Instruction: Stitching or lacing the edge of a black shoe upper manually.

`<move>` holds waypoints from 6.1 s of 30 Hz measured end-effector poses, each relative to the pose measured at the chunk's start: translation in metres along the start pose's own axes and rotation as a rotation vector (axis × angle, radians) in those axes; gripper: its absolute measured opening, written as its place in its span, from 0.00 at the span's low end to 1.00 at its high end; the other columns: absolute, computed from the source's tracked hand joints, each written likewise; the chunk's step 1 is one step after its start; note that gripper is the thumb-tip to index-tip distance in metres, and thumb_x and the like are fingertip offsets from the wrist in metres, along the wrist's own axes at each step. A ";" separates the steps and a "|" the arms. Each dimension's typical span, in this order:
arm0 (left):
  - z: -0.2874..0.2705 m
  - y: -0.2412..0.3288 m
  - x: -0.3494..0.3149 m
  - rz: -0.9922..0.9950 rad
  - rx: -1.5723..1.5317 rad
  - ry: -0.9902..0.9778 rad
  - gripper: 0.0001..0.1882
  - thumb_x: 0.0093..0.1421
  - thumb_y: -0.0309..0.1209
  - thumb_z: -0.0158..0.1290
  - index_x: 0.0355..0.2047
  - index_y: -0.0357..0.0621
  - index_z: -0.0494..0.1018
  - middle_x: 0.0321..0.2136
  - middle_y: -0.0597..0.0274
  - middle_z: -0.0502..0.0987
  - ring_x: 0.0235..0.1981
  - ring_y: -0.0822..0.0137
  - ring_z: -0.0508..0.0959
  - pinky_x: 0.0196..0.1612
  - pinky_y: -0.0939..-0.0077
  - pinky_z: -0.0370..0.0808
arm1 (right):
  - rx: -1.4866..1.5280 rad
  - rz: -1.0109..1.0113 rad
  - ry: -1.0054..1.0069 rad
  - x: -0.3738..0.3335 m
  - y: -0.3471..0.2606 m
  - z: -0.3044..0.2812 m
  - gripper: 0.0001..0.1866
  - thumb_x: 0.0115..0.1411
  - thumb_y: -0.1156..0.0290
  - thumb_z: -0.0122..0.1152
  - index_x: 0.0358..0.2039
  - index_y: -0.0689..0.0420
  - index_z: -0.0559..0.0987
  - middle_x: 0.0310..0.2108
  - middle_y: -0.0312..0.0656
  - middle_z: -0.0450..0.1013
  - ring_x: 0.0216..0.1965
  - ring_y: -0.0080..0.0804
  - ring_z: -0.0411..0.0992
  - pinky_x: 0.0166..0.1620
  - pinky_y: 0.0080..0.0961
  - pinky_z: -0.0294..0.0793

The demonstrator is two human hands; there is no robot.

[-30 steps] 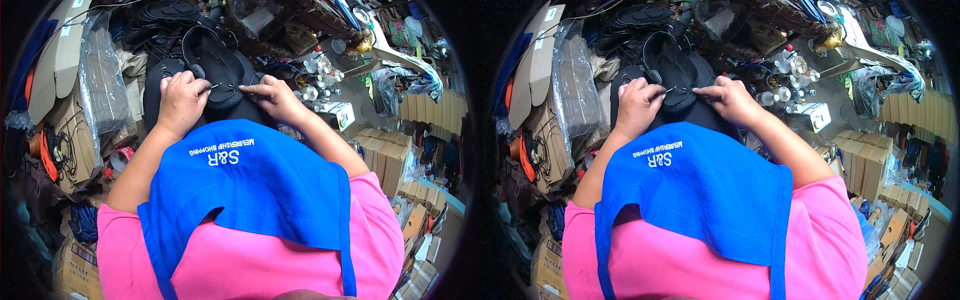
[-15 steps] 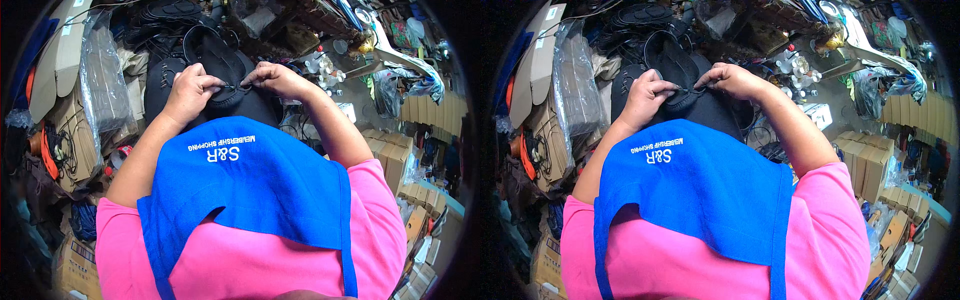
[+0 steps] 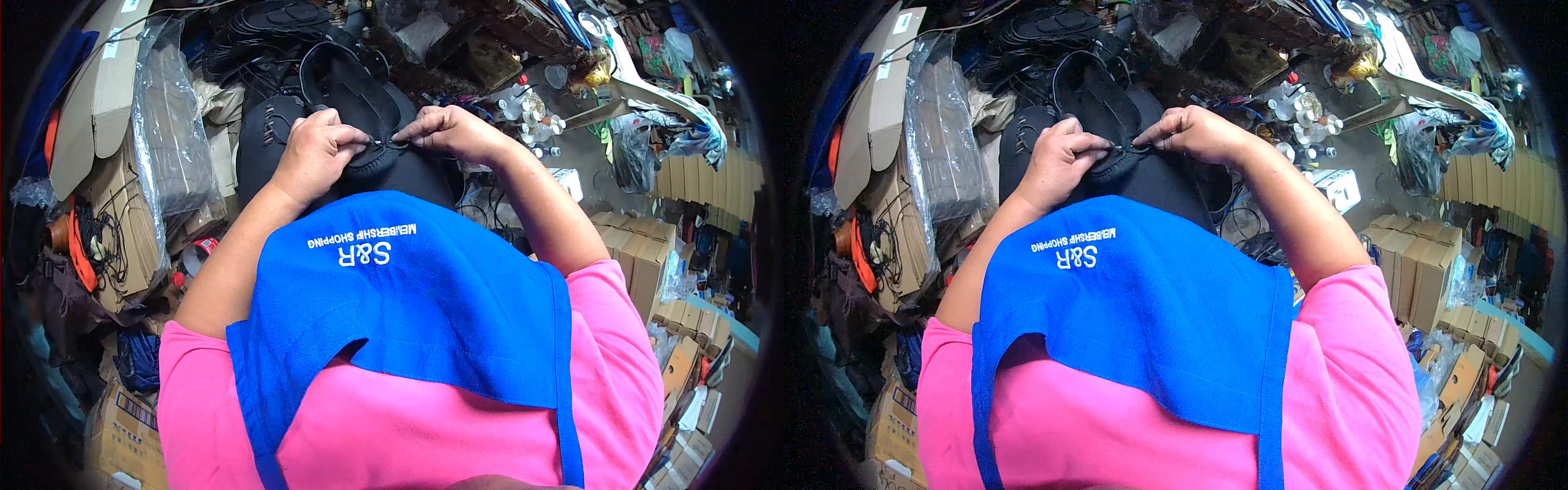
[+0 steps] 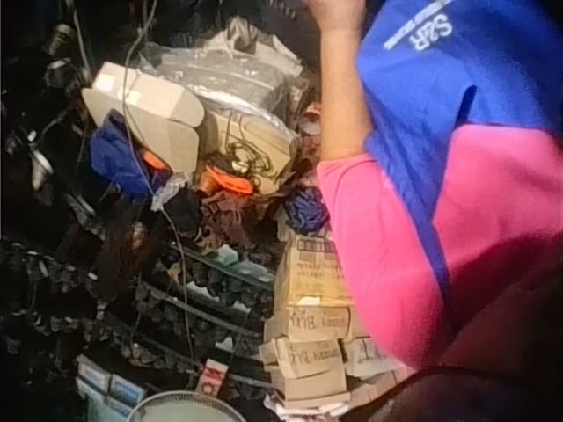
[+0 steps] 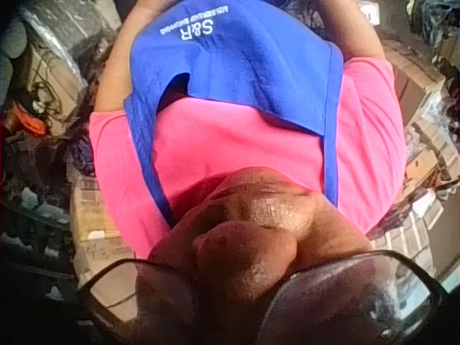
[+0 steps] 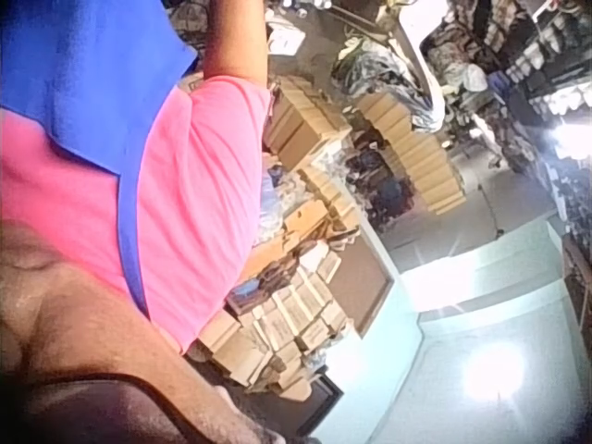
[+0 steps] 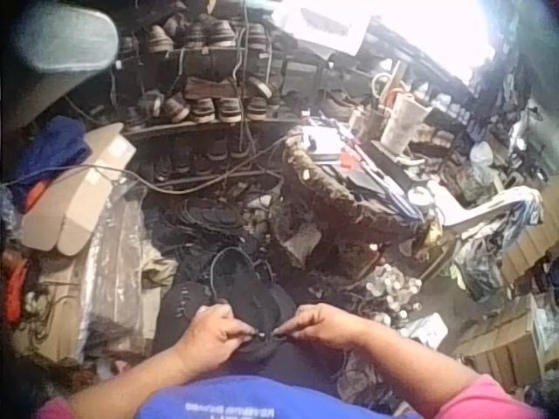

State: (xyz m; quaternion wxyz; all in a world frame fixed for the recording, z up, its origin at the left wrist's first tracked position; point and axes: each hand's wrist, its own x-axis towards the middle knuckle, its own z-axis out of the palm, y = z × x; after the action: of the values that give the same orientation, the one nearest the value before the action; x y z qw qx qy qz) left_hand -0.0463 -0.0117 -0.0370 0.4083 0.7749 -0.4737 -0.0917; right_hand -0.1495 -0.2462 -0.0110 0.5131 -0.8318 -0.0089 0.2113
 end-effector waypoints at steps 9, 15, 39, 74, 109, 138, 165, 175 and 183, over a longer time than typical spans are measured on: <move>-0.010 0.003 0.009 0.042 -0.039 -0.151 0.10 0.46 0.23 0.61 0.32 0.45 0.80 0.24 0.60 0.69 0.29 0.61 0.72 0.32 0.72 0.69 | 0.158 0.012 -0.039 -0.001 0.003 0.004 0.16 0.56 0.75 0.61 0.46 0.53 0.80 0.32 0.33 0.71 0.38 0.22 0.68 0.46 0.20 0.67; -0.011 0.008 -0.013 -0.220 0.015 -0.098 0.10 0.48 0.30 0.60 0.34 0.53 0.81 0.24 0.67 0.75 0.34 0.66 0.75 0.42 0.66 0.63 | 0.349 0.135 0.144 -0.008 0.001 0.023 0.17 0.55 0.74 0.64 0.46 0.59 0.79 0.36 0.34 0.77 0.38 0.20 0.72 0.46 0.19 0.70; 0.003 0.003 0.001 -0.534 -0.391 -0.145 0.10 0.48 0.24 0.61 0.33 0.41 0.79 0.26 0.61 0.81 0.28 0.73 0.79 0.36 0.78 0.75 | 0.484 0.118 0.180 -0.001 0.006 0.033 0.16 0.54 0.73 0.66 0.44 0.61 0.79 0.37 0.36 0.78 0.37 0.18 0.72 0.45 0.19 0.72; -0.007 0.019 0.009 -0.129 0.088 -0.362 0.08 0.59 0.28 0.50 0.38 0.39 0.68 0.29 0.43 0.76 0.35 0.45 0.77 0.37 0.58 0.73 | 0.216 0.012 0.263 -0.048 0.000 0.022 0.09 0.55 0.69 0.65 0.31 0.61 0.75 0.28 0.36 0.69 0.34 0.21 0.68 0.40 0.21 0.68; -0.128 -0.004 -0.061 -0.180 -1.534 0.505 0.08 0.63 0.32 0.50 0.36 0.40 0.72 0.30 0.61 0.73 0.36 0.63 0.72 0.53 0.65 0.68 | 1.395 -0.364 0.479 -0.008 -0.015 0.006 0.11 0.61 0.58 0.58 0.33 0.52 0.76 0.37 0.41 0.74 0.40 0.34 0.73 0.54 0.46 0.69; -0.036 0.013 0.021 -0.054 -0.256 -0.344 0.11 0.49 0.29 0.62 0.34 0.41 0.78 0.31 0.60 0.75 0.36 0.64 0.76 0.43 0.73 0.72 | -0.506 -0.426 0.272 -0.003 -0.046 0.004 0.07 0.49 0.77 0.64 0.31 0.54 0.80 0.28 0.38 0.71 0.34 0.33 0.71 0.35 0.28 0.72; -0.042 0.020 0.027 -0.074 -0.262 -0.696 0.19 0.51 0.24 0.54 0.46 0.42 0.76 0.30 0.60 0.67 0.38 0.64 0.70 0.46 0.74 0.67 | -0.948 -0.312 0.190 -0.024 -0.076 0.044 0.09 0.50 0.71 0.54 0.31 0.52 0.80 0.28 0.43 0.70 0.35 0.42 0.71 0.37 0.37 0.67; -0.024 0.003 0.024 -0.024 -0.093 -0.316 0.14 0.42 0.27 0.65 0.32 0.45 0.78 0.34 0.58 0.73 0.40 0.58 0.75 0.44 0.69 0.72 | -0.644 -0.121 0.085 -0.007 -0.060 0.030 0.11 0.47 0.73 0.60 0.34 0.49 0.83 0.31 0.49 0.72 0.37 0.48 0.74 0.40 0.37 0.74; -0.029 0.032 -0.004 -0.159 0.125 -0.023 0.21 0.44 0.26 0.64 0.40 0.46 0.75 0.43 0.58 0.70 0.46 0.54 0.74 0.48 0.65 0.72 | -0.412 -0.140 0.281 -0.003 -0.042 0.041 0.10 0.48 0.68 0.64 0.32 0.53 0.83 0.27 0.48 0.73 0.34 0.45 0.74 0.39 0.37 0.73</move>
State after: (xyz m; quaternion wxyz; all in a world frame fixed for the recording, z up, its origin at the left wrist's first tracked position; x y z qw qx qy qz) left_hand -0.0539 0.0009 0.0036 0.3452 0.8330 -0.4200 -0.1029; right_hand -0.1586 -0.1917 0.0106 0.3423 -0.9374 -0.0379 0.0516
